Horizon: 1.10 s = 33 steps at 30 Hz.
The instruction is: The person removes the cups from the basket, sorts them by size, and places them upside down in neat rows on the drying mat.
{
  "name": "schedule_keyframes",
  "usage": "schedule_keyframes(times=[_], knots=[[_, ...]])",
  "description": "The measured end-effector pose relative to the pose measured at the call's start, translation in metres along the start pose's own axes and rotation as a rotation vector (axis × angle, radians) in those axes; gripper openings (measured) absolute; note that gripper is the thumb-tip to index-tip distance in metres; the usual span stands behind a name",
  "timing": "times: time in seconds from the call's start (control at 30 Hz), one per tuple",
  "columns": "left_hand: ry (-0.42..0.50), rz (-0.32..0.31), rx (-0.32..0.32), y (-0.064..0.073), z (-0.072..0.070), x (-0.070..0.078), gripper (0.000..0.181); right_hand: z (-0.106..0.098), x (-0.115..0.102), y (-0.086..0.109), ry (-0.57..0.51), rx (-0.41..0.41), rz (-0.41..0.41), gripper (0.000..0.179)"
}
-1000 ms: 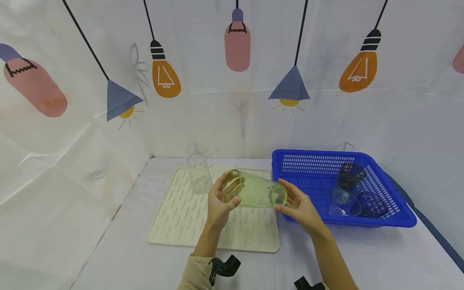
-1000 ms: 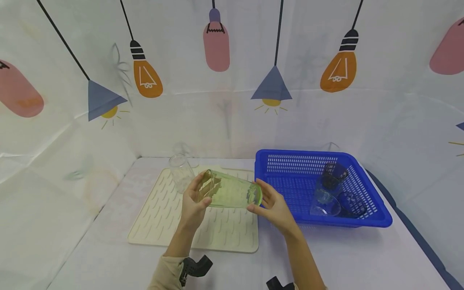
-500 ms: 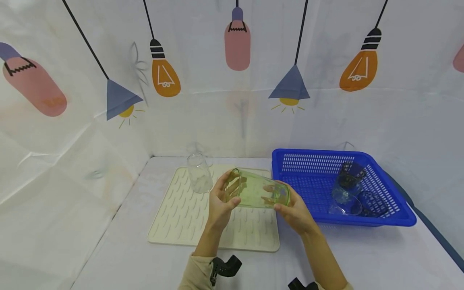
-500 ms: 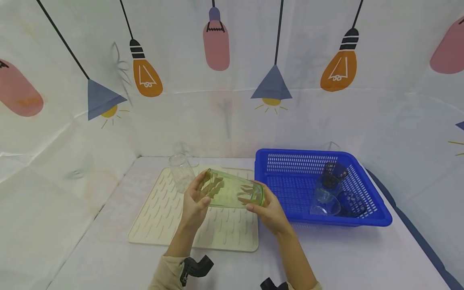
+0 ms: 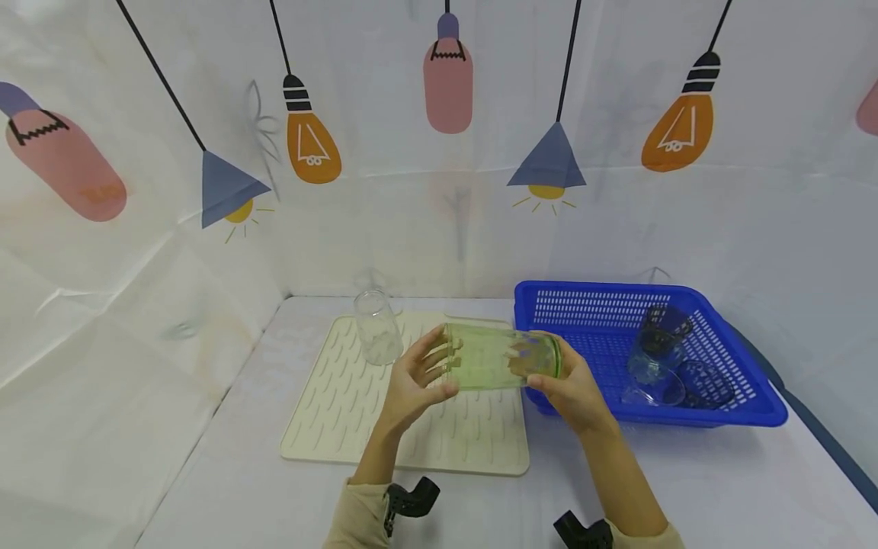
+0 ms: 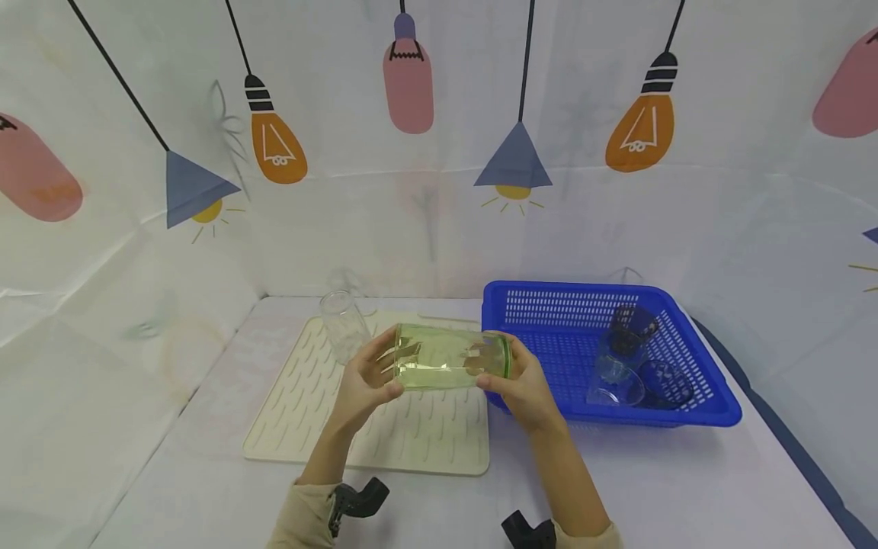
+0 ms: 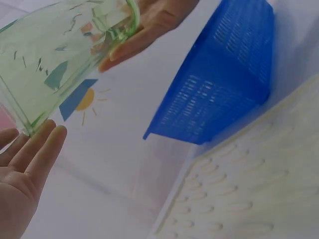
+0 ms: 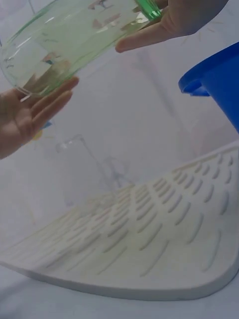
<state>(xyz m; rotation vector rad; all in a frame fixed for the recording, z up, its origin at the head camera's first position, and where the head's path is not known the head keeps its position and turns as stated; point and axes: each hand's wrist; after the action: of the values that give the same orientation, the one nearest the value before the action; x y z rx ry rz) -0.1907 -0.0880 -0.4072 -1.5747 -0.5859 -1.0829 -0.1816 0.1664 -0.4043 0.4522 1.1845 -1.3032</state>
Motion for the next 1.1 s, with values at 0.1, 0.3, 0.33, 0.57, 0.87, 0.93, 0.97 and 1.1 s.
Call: schedule_keyframes(times=[0.1, 0.3, 0.33, 0.57, 0.87, 0.93, 0.97, 1.1], knots=[[-0.115, 0.013, 0.006, 0.007, -0.008, -0.004, 0.093, -0.001, -0.008, -0.005, 0.096, 0.062, 0.041, 0.055], [-0.476, -0.043, 0.087, 0.031, -0.032, -0.015, 0.077, -0.003, -0.018, -0.021, 0.299, 0.147, 0.091, 0.059], [-0.552, -0.056, 0.096, 0.036, -0.037, -0.017, 0.077, -0.003, -0.019, -0.023, 0.341, 0.156, 0.098, 0.059], [-0.915, -0.202, 0.135, 0.073, -0.077, -0.023, 0.081, -0.003, -0.016, -0.040, 0.515, 0.160, 0.136, 0.064], [-1.086, -0.379, 0.143, 0.108, -0.120, -0.026, 0.088, 0.002, -0.009, -0.067, 0.672, 0.097, 0.188, 0.073], [-1.097, -0.410, 0.129, 0.112, -0.128, -0.027, 0.090, 0.003, -0.008, -0.073, 0.720, 0.092, 0.187, 0.076], [-1.102, -0.425, 0.122, 0.114, -0.131, -0.028, 0.091, 0.003, -0.007, -0.075, 0.735, 0.088, 0.186, 0.077], [-1.125, -0.473, 0.096, 0.116, -0.143, -0.027, 0.095, 0.008, -0.004, -0.086, 0.796, 0.081, 0.176, 0.075]])
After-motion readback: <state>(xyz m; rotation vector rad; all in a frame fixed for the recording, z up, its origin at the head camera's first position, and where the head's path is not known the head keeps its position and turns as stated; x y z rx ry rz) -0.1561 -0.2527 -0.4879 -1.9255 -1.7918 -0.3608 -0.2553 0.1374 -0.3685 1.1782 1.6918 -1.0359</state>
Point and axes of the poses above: each hand's wrist, its own y-axis away from the middle knuckle, its own z-axis out of the palm, x = y × z, and after that the axes turned 5 degrees about -y, right-handed
